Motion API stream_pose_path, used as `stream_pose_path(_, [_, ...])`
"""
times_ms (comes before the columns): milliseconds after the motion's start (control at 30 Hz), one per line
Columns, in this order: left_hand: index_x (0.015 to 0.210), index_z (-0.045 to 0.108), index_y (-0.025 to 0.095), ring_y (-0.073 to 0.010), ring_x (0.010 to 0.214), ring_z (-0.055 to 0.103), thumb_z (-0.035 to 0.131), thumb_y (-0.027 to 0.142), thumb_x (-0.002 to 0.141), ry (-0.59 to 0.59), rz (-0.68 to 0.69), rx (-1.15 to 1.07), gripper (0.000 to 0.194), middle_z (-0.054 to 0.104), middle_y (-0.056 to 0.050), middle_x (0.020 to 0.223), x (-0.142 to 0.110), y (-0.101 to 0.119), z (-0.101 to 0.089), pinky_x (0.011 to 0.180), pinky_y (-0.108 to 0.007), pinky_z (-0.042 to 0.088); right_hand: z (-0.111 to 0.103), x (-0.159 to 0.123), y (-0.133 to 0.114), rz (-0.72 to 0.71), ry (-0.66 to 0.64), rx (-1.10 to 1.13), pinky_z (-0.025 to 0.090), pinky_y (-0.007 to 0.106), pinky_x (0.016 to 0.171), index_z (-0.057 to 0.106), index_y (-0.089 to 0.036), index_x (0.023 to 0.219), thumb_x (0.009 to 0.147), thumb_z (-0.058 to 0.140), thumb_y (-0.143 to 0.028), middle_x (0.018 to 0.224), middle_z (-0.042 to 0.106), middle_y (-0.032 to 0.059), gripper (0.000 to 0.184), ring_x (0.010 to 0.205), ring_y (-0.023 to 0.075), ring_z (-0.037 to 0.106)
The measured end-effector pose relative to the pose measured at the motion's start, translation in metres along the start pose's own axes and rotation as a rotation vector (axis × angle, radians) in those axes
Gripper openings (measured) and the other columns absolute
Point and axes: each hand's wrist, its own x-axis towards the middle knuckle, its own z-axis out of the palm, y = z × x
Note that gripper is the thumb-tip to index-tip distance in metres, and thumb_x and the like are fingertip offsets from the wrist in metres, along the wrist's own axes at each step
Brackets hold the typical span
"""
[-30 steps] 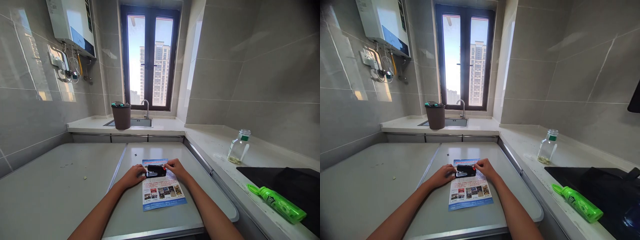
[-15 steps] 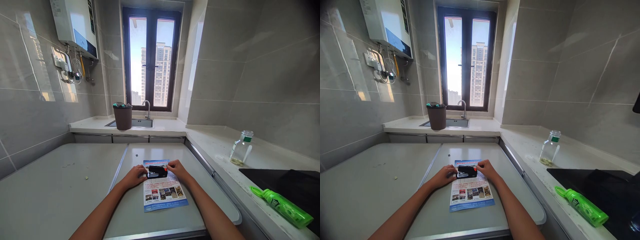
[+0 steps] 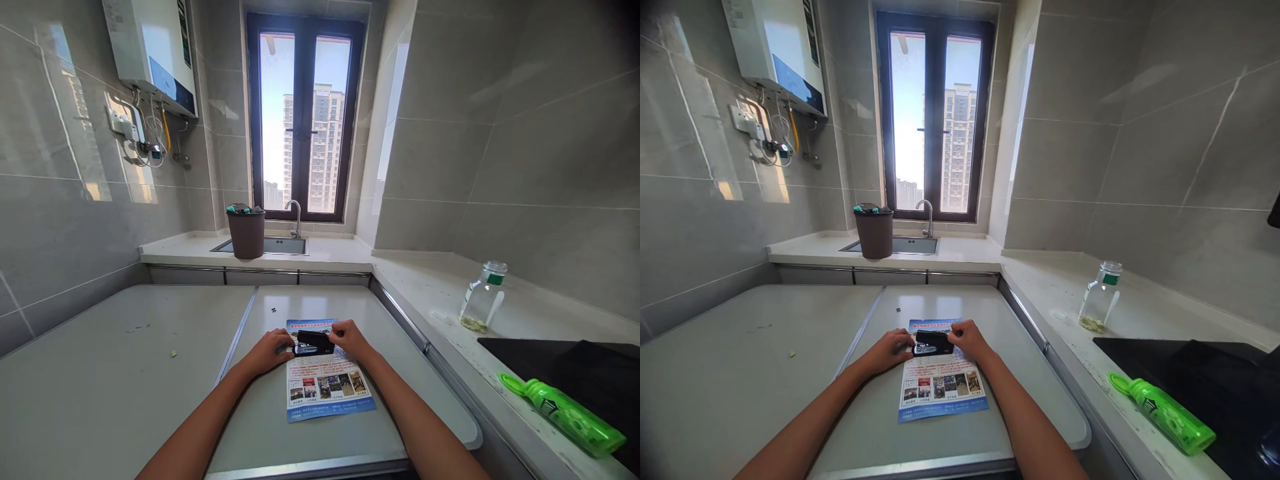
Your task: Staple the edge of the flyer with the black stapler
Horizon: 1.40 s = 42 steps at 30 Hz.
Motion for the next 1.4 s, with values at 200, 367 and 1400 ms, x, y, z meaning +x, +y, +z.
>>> stream_pose_path(200, [0.102,0.076,0.022,-0.0245,0.101,0.062,0.070,0.027,0.085,0.007,0.027,0.011,0.019,0.071,-0.007,0.109,0.001,0.000,0.000,0.089,-0.033,0.045,0.001,0.000,0.001,-0.029,-0.007,-0.073,0.019,0.024,0.057,0.025,-0.021,0.058,0.074,0.052,-0.020,0.057,0.023,-0.0068,0.032,0.058,0.0084,0.023])
stream_pose_path(367, [0.104,0.076,0.023,-0.0248,0.102,0.062,0.071,0.029,0.086,0.013,0.020,0.006,0.019,0.071,-0.007,0.109,0.000,-0.002,0.000,0.091,-0.034,0.045,0.002,-0.002,0.001,0.014,0.034,-0.043,0.019,0.025,0.057,0.028,-0.021,0.057,0.078,0.053,-0.021,0.057,0.025,-0.0067,0.033,0.057,0.0087,0.025])
stream_pose_path(1400, [0.098,0.078,0.019,-0.0206,0.088,0.064,0.073,0.047,0.086,0.248,-0.066,-0.283,0.031,0.074,-0.007,0.100,0.005,0.000,-0.005,0.080,-0.032,0.049,0.009,-0.007,-0.049,-0.228,-0.036,-0.131,0.052,0.031,0.088,0.067,-0.024,0.112,0.082,0.075,-0.020,0.115,0.070,0.0051,0.031,0.099,0.0208,0.068])
